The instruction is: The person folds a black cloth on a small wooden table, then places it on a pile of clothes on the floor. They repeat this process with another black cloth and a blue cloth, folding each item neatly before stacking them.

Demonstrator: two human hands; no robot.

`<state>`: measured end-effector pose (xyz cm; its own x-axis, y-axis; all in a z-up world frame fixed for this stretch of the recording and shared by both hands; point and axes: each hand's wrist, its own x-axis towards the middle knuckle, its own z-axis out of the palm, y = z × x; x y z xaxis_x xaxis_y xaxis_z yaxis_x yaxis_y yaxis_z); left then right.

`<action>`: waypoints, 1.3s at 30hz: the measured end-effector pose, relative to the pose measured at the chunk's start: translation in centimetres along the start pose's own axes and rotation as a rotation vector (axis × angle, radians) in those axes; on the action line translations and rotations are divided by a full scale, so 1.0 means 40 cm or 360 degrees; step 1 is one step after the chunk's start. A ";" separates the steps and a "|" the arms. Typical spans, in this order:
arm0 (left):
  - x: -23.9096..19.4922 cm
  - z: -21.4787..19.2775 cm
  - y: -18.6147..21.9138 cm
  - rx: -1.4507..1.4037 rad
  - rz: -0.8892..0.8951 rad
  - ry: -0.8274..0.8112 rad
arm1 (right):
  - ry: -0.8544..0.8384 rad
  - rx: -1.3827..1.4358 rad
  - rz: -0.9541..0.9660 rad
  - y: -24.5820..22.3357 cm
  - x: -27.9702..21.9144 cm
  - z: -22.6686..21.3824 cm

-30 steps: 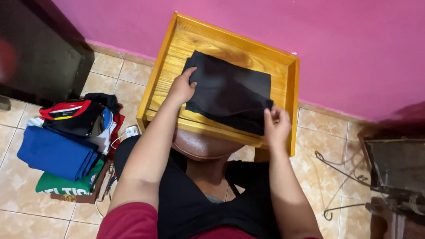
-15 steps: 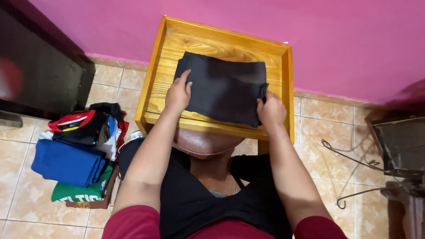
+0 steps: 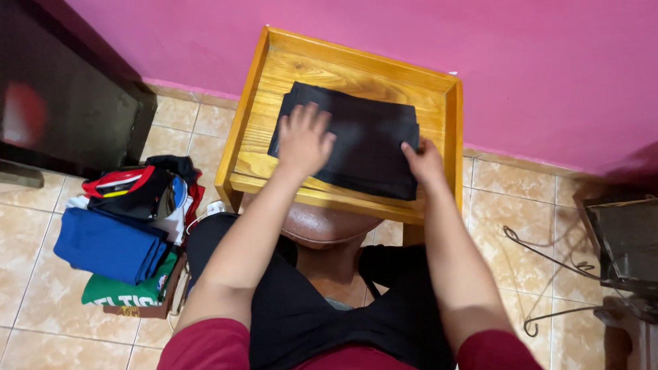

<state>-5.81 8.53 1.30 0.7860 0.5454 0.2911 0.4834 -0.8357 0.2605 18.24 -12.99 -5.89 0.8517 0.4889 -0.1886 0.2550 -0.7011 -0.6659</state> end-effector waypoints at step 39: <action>-0.290 -0.217 -0.068 -0.2027 -0.0474 -0.0327 | -0.0043 0.0629 -0.0726 -0.110 -0.429 -0.087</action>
<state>-19.57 5.03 5.21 0.8116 0.5826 -0.0421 0.0380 0.0193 0.9991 4.09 -20.10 2.79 0.6833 0.7114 0.1643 0.3978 -0.1741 -0.9008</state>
